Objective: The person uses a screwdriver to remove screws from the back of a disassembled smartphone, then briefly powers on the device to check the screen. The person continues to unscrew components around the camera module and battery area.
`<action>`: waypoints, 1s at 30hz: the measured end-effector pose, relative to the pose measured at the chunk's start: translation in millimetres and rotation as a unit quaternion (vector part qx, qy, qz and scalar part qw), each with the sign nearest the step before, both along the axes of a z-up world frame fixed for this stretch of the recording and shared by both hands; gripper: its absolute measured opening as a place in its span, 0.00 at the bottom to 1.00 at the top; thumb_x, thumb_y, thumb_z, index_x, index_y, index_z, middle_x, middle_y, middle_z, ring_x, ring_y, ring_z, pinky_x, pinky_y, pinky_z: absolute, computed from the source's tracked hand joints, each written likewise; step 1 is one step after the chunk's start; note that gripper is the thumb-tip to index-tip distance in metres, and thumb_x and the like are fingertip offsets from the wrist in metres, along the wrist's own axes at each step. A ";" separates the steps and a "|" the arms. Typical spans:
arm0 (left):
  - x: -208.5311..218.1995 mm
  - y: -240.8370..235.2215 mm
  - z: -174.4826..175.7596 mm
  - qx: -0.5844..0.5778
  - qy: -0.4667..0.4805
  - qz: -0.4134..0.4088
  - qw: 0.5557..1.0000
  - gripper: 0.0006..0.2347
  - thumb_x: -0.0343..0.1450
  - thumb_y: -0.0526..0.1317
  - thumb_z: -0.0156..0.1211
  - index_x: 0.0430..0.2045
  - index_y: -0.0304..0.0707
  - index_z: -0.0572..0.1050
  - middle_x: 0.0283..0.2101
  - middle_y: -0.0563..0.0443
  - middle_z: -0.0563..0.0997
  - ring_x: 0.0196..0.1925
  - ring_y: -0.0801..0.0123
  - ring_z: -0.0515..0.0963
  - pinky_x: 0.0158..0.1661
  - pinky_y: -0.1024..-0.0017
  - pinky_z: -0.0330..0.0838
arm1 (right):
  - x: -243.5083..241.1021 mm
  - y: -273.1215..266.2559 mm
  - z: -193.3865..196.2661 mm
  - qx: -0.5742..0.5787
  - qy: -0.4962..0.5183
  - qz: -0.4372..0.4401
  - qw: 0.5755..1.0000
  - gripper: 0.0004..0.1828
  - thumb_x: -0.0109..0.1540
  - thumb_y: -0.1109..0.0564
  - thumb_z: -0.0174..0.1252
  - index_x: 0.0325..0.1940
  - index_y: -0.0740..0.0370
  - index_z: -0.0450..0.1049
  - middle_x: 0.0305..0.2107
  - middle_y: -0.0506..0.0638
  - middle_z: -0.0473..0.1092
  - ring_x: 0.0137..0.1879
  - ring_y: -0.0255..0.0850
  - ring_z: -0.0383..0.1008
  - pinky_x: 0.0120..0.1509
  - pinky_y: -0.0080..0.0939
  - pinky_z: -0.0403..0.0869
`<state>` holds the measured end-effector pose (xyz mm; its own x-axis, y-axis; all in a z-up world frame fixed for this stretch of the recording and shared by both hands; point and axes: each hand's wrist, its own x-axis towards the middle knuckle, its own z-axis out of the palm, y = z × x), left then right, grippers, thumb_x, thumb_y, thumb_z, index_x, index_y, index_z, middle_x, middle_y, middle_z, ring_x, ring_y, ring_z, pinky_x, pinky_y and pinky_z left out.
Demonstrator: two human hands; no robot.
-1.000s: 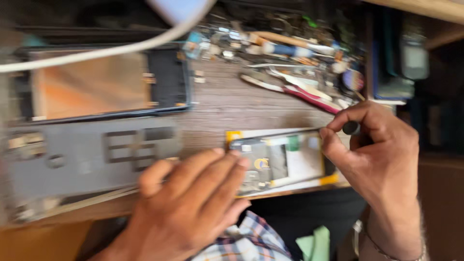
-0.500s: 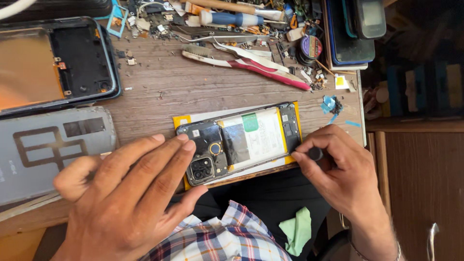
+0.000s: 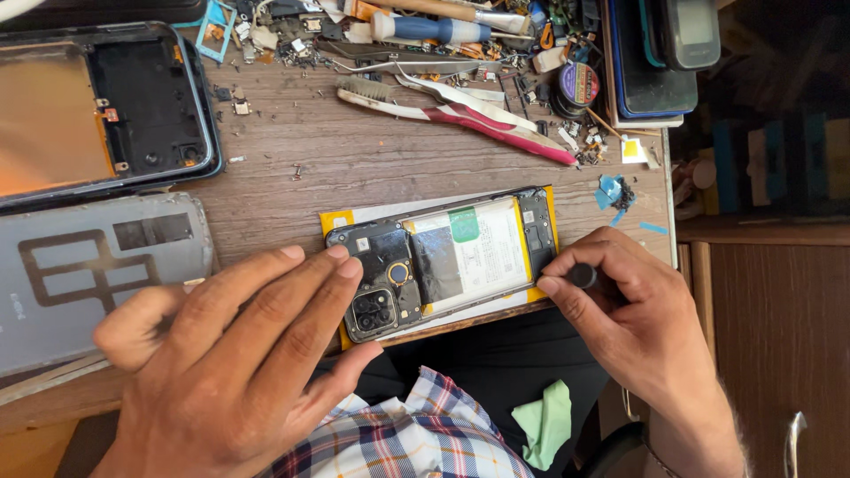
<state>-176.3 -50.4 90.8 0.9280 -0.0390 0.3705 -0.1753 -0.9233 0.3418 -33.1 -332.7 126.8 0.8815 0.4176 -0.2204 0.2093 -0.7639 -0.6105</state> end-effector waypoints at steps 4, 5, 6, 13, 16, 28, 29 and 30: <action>-0.6 -0.4 0.0 -0.006 -0.002 0.004 1.000 0.25 0.66 0.55 0.73 0.52 0.41 0.80 0.53 0.60 0.83 0.56 0.72 0.75 0.51 0.62 0.49 | 0.4 -0.1 1.2 -0.006 -0.016 0.009 1.000 0.06 0.58 0.61 0.68 0.38 0.62 0.79 0.31 0.43 0.74 0.28 0.25 0.66 0.28 0.27 0.64; -0.5 -0.1 -0.1 -0.005 -0.004 0.003 1.000 0.25 0.67 0.55 0.73 0.52 0.41 0.80 0.53 0.60 0.83 0.56 0.72 0.75 0.51 0.62 0.49 | 0.1 0.4 1.7 -0.007 -0.024 0.015 1.000 0.06 0.58 0.61 0.68 0.38 0.62 0.79 0.32 0.42 0.75 0.29 0.25 0.68 0.28 0.27 0.64; -0.4 0.0 -0.1 -0.005 -0.006 0.003 1.000 0.25 0.67 0.55 0.73 0.53 0.41 0.80 0.53 0.60 0.83 0.56 0.72 0.75 0.51 0.62 0.49 | -0.4 1.1 2.2 -0.014 -0.031 0.014 0.999 0.06 0.57 0.61 0.68 0.38 0.62 0.79 0.32 0.43 0.75 0.28 0.25 0.67 0.28 0.27 0.64; 0.4 0.1 0.1 -0.001 -0.012 0.001 1.000 0.25 0.67 0.56 0.72 0.52 0.40 0.80 0.52 0.60 0.83 0.55 0.72 0.76 0.50 0.62 0.50 | -6.1 5.8 5.1 -0.044 -0.121 0.050 0.990 0.08 0.55 0.61 0.70 0.37 0.60 0.80 0.34 0.43 0.77 0.27 0.28 0.70 0.27 0.28 0.66; 0.7 0.5 0.5 0.002 -0.018 0.001 1.000 0.25 0.67 0.56 0.73 0.53 0.41 0.80 0.52 0.60 0.83 0.55 0.72 0.76 0.50 0.62 0.50 | -8.0 5.5 5.9 -0.042 -0.153 0.074 0.985 0.09 0.55 0.62 0.70 0.38 0.59 0.79 0.35 0.43 0.77 0.29 0.29 0.73 0.27 0.29 0.68; 0.5 -0.6 0.4 0.008 -0.029 0.008 1.000 0.24 0.67 0.55 0.72 0.53 0.42 0.80 0.53 0.60 0.83 0.55 0.72 0.76 0.51 0.62 0.50 | -17.6 1.2 12.6 -0.189 -0.300 0.196 0.915 0.26 0.43 0.65 0.68 0.44 0.49 0.82 0.35 0.40 0.76 0.31 0.39 0.72 0.36 0.41 0.71; 0.3 -0.7 0.6 0.006 -0.028 0.008 1.000 0.24 0.67 0.55 0.72 0.53 0.42 0.80 0.53 0.60 0.83 0.56 0.72 0.76 0.51 0.62 0.50 | -17.6 0.2 12.4 -0.202 -0.309 0.201 0.907 0.27 0.41 0.65 0.69 0.44 0.49 0.83 0.35 0.40 0.76 0.30 0.39 0.71 0.35 0.41 0.70; 0.3 -0.7 0.6 0.004 -0.026 0.009 1.000 0.24 0.67 0.55 0.72 0.53 0.42 0.80 0.53 0.60 0.83 0.56 0.72 0.76 0.52 0.62 0.50 | -17.2 -0.7 11.6 -0.188 -0.311 0.204 0.909 0.26 0.42 0.65 0.69 0.44 0.49 0.82 0.35 0.39 0.76 0.31 0.38 0.72 0.35 0.40 0.70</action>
